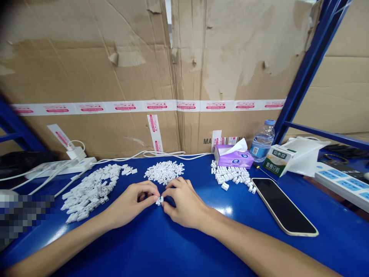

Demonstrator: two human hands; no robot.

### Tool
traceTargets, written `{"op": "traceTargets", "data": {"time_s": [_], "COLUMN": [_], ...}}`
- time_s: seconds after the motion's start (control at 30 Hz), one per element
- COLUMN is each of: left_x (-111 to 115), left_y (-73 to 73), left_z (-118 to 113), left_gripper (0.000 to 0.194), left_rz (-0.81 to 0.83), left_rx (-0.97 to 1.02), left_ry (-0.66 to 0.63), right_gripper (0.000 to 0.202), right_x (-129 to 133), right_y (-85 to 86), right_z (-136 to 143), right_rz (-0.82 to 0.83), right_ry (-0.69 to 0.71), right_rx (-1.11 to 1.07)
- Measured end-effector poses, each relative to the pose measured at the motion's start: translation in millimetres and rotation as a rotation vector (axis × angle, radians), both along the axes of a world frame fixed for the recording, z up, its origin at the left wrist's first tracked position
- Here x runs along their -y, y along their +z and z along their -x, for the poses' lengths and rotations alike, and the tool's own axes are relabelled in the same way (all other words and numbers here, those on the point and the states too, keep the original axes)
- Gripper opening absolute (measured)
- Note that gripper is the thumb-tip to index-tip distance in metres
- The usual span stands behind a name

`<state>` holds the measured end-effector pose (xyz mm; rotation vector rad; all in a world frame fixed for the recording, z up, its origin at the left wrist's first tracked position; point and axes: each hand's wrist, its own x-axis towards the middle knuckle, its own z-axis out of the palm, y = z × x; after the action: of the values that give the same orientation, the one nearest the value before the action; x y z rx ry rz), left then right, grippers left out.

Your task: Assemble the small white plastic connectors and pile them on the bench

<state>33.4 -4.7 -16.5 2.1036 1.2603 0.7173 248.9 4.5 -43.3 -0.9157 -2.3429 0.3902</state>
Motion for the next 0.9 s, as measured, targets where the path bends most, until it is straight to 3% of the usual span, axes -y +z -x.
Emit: {"op": "traceTargets", "data": {"time_s": [0.6,0.9], "left_x": [1,1], "left_y": [-4.4,-0.8], "left_z": [-4,8], "left_gripper": [0.012,0.024], "left_rz": [-0.089,-0.145], "left_rx": [-0.037,-0.073], "left_ry": [0.075,-0.089], "right_gripper": [0.013,0.016], "right_x": [1,2], "right_y": [3.2,5.2], "right_z": [1,0], "right_rz": [-0.005,0.036], "right_ry": [-0.001,-0.021], "right_rx": [0.018,0.018]}}
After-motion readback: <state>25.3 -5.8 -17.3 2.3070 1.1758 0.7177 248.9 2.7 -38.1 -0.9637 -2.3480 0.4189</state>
